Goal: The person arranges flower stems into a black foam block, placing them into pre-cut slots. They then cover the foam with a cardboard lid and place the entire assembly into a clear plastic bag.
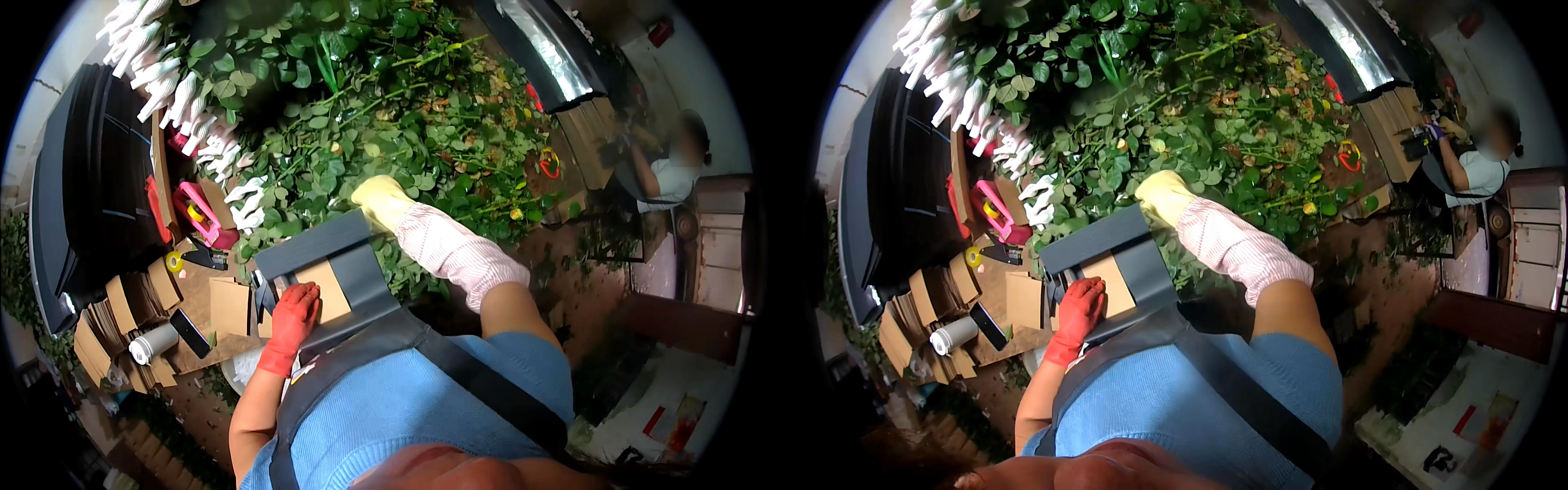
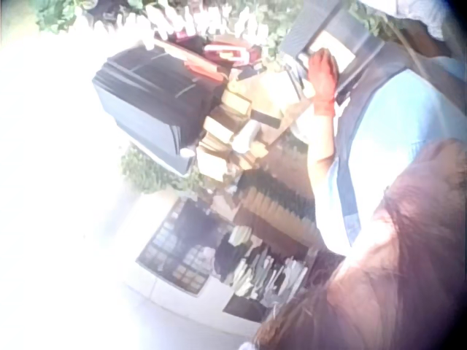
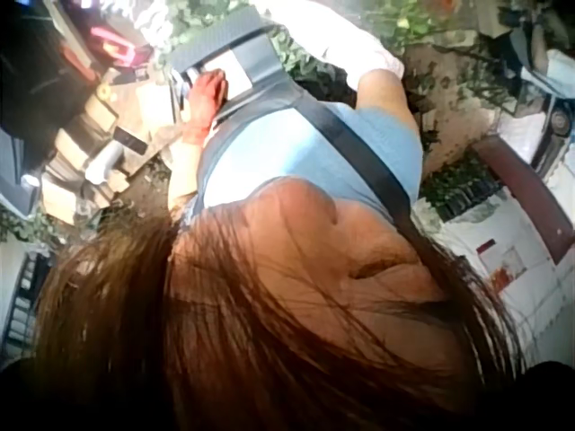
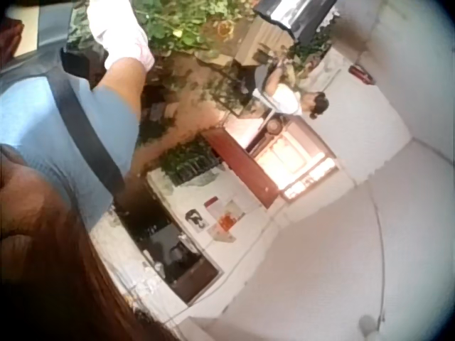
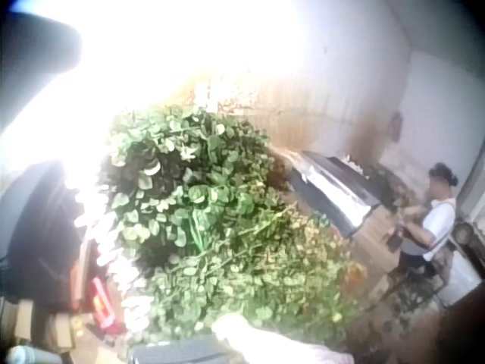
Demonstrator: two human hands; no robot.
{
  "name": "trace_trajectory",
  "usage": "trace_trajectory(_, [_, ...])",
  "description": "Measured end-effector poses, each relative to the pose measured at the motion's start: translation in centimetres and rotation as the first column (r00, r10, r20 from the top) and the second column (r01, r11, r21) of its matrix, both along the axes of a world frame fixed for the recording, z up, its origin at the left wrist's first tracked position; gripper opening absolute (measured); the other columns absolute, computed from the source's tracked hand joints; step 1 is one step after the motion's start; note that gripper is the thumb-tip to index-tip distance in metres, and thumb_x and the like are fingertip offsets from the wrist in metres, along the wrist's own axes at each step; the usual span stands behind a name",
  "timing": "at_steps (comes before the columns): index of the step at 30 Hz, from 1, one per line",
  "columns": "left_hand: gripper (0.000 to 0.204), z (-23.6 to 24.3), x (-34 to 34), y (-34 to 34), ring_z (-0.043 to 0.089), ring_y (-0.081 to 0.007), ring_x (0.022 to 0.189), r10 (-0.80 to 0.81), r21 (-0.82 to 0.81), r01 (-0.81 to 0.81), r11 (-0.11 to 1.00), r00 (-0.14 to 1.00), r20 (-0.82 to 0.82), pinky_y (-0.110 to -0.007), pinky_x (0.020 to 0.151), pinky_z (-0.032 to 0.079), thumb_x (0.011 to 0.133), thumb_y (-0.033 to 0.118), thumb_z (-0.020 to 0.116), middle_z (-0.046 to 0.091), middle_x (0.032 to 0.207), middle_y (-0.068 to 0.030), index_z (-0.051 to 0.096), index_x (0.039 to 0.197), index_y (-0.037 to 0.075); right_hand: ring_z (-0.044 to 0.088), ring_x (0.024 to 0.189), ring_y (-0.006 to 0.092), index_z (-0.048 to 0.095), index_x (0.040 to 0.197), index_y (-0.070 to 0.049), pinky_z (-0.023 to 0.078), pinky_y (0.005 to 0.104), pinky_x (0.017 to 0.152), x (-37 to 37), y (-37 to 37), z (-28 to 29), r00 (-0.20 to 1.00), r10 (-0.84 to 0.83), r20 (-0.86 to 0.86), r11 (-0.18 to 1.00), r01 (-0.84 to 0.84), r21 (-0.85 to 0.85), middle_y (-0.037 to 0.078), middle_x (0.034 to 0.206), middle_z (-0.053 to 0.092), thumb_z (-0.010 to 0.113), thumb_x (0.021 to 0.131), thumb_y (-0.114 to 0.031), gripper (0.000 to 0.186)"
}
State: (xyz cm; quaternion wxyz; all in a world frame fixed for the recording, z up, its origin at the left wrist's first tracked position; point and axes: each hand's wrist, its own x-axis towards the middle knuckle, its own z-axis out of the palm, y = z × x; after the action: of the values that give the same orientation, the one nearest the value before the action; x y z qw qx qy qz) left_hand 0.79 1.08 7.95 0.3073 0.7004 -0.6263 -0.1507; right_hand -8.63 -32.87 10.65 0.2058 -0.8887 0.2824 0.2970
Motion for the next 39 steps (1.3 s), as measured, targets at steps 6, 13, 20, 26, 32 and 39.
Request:
trace_trajectory(6, [0.029,0.3,0.0,-0.2,0.071,-0.0338,0.109,0.007,0.029,-0.007,1.000,1.000,0.025,-0.042,0.093,0.061,0.090,0.006,0.078,0.075,0.120,-0.0116,0.077,0.118,0.005,0.072,0.102,0.0318,0.077,0.118,-0.008,0.058,0.0407,0.094,2.2,-4.0,6.6,0.346,0.309,0.886,0.930,0.087,-0.358,0.013,0.110,0.077,0.069,0.091,-0.004,0.029])
trace_trajectory(13, [0.030,0.1,0.3,-0.3,0.071,-0.0340,0.109,-0.019,0.018,0.019,1.000,1.000,0.019,-0.042,0.093,0.060,0.089,0.004,0.079,0.075,0.120,-0.0114,0.076,0.120,0.006,0.077,0.093,0.0208,0.076,0.132,-0.024,0.061,0.0379,0.080,5.4,-1.3,13.8,0.660,0.098,0.745,0.985,0.041,-0.167,0.002,0.116,0.080,0.049,0.106,-0.003,0.043])
trace_trajectory(20, [0.032,-0.2,0.0,0.0,0.071,-0.0351,0.109,-0.009,-0.005,0.009,1.000,1.000,0.010,-0.042,0.093,0.060,0.089,0.003,0.078,0.074,0.121,-0.0123,0.075,0.121,0.005,0.076,0.088,0.0245,0.080,0.113,-0.008,0.058,0.0383,0.077,0.8,-3.1,8.9,0.514,-0.628,0.585,0.777,0.463,0.427,0.008,0.104,0.081,0.068,0.098,-0.016,0.021])
trace_trajectory(26, [0.035,-0.4,0.6,0.0,0.069,-0.0391,0.117,-0.078,-0.033,0.081,0.996,0.992,0.094,-0.048,0.102,0.057,0.087,0.005,0.079,0.074,0.122,-0.0130,0.074,0.121,0.005,0.075,0.087,0.0240,0.066,0.144,-0.015,0.062,0.0361,0.086,-2.3,-2.8,10.0,0.865,0.126,0.486,0.874,0.135,-0.467,0.007,0.129,0.077,0.068,0.093,0.000,0.054])
trace_trajectory(32, [0.057,-0.9,0.8,0.6,0.061,-0.0432,0.131,-0.032,0.100,0.037,0.994,0.998,-0.052,-0.056,0.115,0.046,0.082,0.022,0.090,0.069,0.134,-0.0144,0.068,0.132,0.005,0.070,0.065,0.0232,0.072,0.139,-0.013,0.056,0.0315,0.056,-9.8,3.0,16.1,0.439,0.483,0.758,0.847,-0.016,-0.531,0.009,0.119,0.079,0.064,0.086,0.000,0.055])
trace_trajectory(39, [0.107,-1.3,1.1,1.2,0.056,-0.0369,0.143,0.029,0.032,-0.019,0.999,0.939,-0.342,-0.062,0.132,0.010,0.074,0.047,0.097,0.066,0.146,-0.0141,0.048,0.163,0.012,0.076,0.103,0.0313,0.077,0.130,-0.012,0.059,0.0421,0.094,-13.8,7.8,7.9,0.779,-0.436,-0.450,0.871,0.492,0.009,0.011,0.121,0.079,0.057,0.105,-0.067,0.064])
